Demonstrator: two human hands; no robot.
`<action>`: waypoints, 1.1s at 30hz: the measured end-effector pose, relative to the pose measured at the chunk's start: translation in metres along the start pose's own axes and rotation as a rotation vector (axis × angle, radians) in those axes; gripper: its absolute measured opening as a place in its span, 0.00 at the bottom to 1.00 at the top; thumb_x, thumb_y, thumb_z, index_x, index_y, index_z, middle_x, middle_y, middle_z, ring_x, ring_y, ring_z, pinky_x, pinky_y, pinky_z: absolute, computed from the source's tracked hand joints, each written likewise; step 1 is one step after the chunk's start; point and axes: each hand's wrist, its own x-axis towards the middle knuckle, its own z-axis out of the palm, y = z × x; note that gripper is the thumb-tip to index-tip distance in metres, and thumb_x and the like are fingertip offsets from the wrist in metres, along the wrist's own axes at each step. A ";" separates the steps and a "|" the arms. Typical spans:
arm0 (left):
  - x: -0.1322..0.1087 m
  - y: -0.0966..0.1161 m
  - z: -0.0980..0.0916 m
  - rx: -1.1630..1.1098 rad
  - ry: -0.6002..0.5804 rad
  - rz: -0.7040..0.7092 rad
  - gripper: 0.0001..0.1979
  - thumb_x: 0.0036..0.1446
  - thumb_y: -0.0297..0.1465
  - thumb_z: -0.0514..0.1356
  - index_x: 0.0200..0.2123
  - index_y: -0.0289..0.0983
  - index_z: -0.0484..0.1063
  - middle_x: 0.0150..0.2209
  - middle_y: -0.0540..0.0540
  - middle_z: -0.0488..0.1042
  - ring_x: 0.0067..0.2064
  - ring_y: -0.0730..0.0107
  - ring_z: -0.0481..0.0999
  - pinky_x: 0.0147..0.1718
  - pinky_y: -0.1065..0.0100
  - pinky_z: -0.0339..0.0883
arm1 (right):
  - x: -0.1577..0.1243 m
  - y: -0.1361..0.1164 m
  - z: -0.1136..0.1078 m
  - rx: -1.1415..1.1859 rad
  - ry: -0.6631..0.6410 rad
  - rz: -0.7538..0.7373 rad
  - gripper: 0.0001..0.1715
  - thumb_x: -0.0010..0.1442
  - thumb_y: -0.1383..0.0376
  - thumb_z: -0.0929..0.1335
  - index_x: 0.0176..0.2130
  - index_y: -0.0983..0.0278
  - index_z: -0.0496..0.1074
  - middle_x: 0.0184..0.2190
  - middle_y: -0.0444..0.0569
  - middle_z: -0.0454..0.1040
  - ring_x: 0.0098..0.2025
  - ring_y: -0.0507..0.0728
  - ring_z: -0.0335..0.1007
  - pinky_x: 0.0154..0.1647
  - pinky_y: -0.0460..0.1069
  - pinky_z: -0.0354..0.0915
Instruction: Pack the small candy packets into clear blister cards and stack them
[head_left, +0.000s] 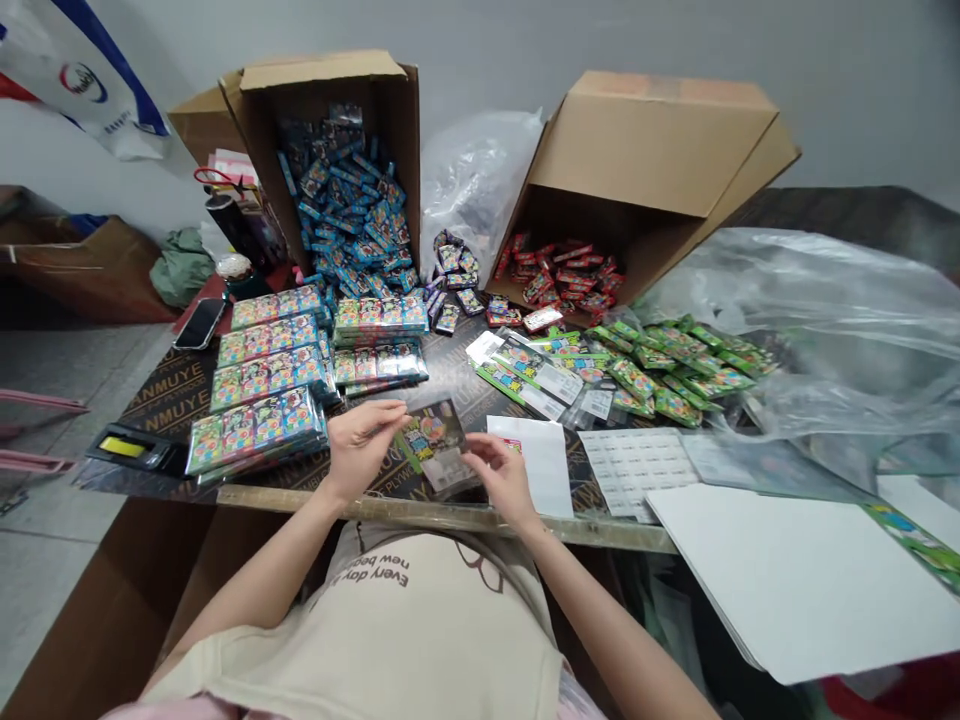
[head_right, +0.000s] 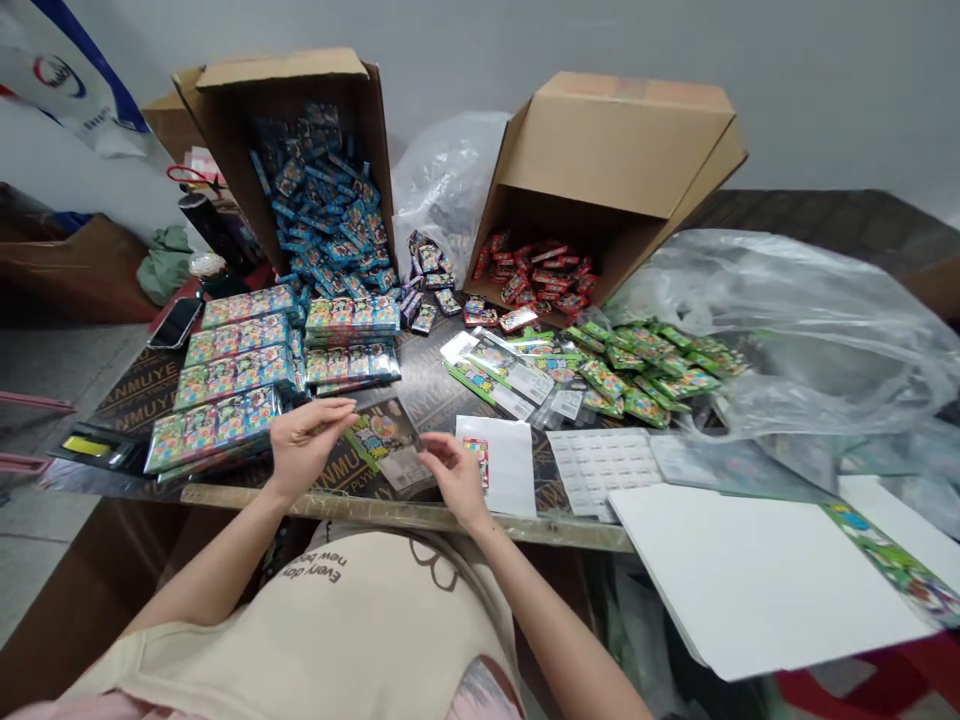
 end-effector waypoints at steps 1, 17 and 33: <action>0.000 -0.004 -0.003 -0.009 0.073 -0.074 0.03 0.52 0.31 0.65 0.31 0.38 0.78 0.33 0.45 0.81 0.36 0.65 0.80 0.37 0.64 0.75 | 0.009 -0.006 0.000 -0.007 0.040 -0.034 0.15 0.53 0.59 0.70 0.41 0.62 0.74 0.33 0.48 0.77 0.35 0.56 0.74 0.38 0.50 0.70; -0.037 -0.094 0.067 0.646 -0.659 -0.020 0.29 0.57 0.42 0.59 0.59 0.39 0.61 0.65 0.34 0.56 0.67 0.47 0.52 0.61 0.36 0.45 | 0.264 -0.076 0.069 -0.812 -0.143 -0.600 0.20 0.58 0.57 0.70 0.47 0.64 0.74 0.51 0.57 0.71 0.55 0.62 0.65 0.58 0.56 0.59; -0.027 -0.109 0.076 0.517 -0.789 -0.123 0.29 0.59 0.47 0.54 0.60 0.39 0.61 0.64 0.36 0.59 0.65 0.51 0.55 0.62 0.42 0.47 | 0.387 -0.057 0.220 -1.237 -0.394 -0.157 0.48 0.55 0.53 0.69 0.65 0.68 0.47 0.51 0.68 0.69 0.51 0.71 0.69 0.48 0.61 0.67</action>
